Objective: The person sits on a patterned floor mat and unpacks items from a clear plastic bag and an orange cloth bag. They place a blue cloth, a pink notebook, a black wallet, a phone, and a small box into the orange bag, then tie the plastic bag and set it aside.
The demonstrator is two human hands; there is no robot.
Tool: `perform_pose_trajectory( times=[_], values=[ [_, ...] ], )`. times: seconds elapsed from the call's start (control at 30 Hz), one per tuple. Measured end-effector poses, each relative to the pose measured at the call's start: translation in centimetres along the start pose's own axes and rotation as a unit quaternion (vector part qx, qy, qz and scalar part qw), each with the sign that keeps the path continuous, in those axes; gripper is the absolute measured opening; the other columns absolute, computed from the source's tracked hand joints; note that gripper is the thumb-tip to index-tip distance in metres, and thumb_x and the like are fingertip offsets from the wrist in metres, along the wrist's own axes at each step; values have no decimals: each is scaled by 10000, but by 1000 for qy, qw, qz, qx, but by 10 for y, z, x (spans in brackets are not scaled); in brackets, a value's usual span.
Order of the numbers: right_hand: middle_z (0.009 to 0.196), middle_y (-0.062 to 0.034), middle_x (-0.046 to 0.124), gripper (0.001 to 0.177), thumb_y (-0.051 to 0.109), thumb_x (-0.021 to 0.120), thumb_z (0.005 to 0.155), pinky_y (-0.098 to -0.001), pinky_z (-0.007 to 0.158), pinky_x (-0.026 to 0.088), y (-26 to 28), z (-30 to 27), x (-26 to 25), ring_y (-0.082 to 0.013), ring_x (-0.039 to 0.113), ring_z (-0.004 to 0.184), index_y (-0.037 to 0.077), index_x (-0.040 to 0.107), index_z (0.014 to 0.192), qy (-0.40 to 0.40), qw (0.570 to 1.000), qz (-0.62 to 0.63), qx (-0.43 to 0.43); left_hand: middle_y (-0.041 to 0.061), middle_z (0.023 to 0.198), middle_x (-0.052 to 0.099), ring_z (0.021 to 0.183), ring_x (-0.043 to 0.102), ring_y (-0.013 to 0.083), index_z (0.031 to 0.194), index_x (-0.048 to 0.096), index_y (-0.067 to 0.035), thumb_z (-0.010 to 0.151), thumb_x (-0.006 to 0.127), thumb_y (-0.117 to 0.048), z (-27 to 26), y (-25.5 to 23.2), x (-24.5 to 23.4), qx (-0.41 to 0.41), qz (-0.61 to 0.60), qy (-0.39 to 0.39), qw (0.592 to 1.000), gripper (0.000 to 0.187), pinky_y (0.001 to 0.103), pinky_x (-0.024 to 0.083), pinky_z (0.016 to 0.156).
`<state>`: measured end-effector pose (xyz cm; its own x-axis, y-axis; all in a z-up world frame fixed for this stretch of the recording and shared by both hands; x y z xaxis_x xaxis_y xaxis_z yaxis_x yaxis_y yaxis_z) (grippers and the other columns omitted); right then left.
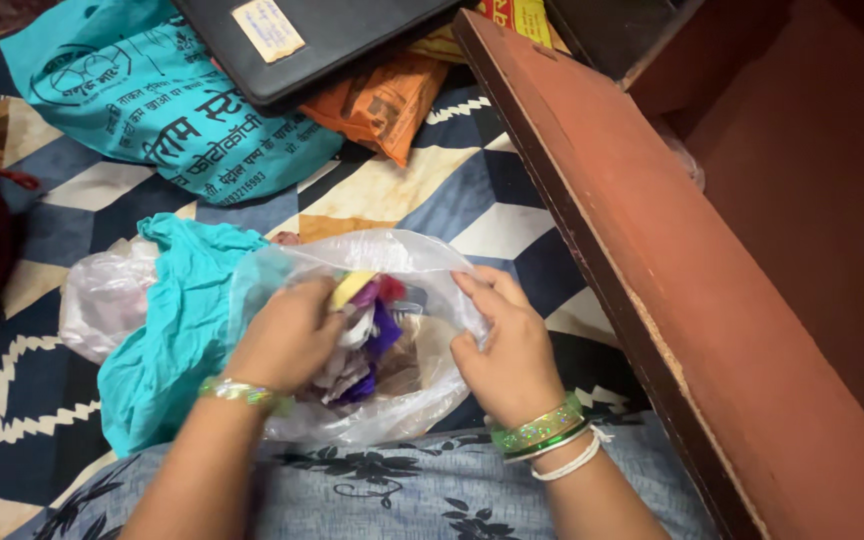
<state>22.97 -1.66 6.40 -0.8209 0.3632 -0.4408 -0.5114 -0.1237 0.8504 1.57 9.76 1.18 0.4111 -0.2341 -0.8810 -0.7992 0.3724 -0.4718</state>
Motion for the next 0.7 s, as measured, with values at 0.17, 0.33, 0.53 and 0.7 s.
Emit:
perform_pose_trajectory(
  times=[0.17,0.33,0.53,0.7],
  values=[
    [1307,-135,638,561,-19,618,727,-300,872,534,-3,0,3,-260,692,1062,32,667,1284,11,1000,-18,23,104,1061,780,981,720,229,1215,684,-34,870,598,-151,-10,19,0,-21,-238,59,969,375,353,533,890],
    [1303,-134,633,578,-18,619,730,-299,883,531,0,0,2,-258,687,1068,38,658,1304,9,1000,-16,18,88,1060,773,922,710,163,1226,672,-29,874,644,-177,-1,11,3,-36,-288,39,956,384,313,559,831],
    [1298,-121,644,573,-4,635,732,-307,913,526,-4,1,2,-253,682,1093,44,662,1303,7,999,-28,22,49,1047,772,888,721,137,1174,725,-54,862,752,-254,-10,-26,-1,3,-210,58,976,372,300,560,790],
    [1300,-132,645,562,10,658,732,-315,980,510,-10,3,-2,-270,665,1161,33,656,1294,-10,999,-36,1,83,962,748,812,673,127,1106,744,-31,930,732,-129,-14,26,-65,-40,-367,-130,920,201,276,540,723]
  ],
)
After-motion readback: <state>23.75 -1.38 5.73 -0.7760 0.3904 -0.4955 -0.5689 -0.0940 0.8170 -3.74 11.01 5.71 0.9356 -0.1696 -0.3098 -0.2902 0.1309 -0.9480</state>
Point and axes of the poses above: each hand's wrist, its own z-axis towards the middle knuckle, its own x-axis out of the palm, y = z × x, the point moved 8 cm from there along z, towards the middle knuckle
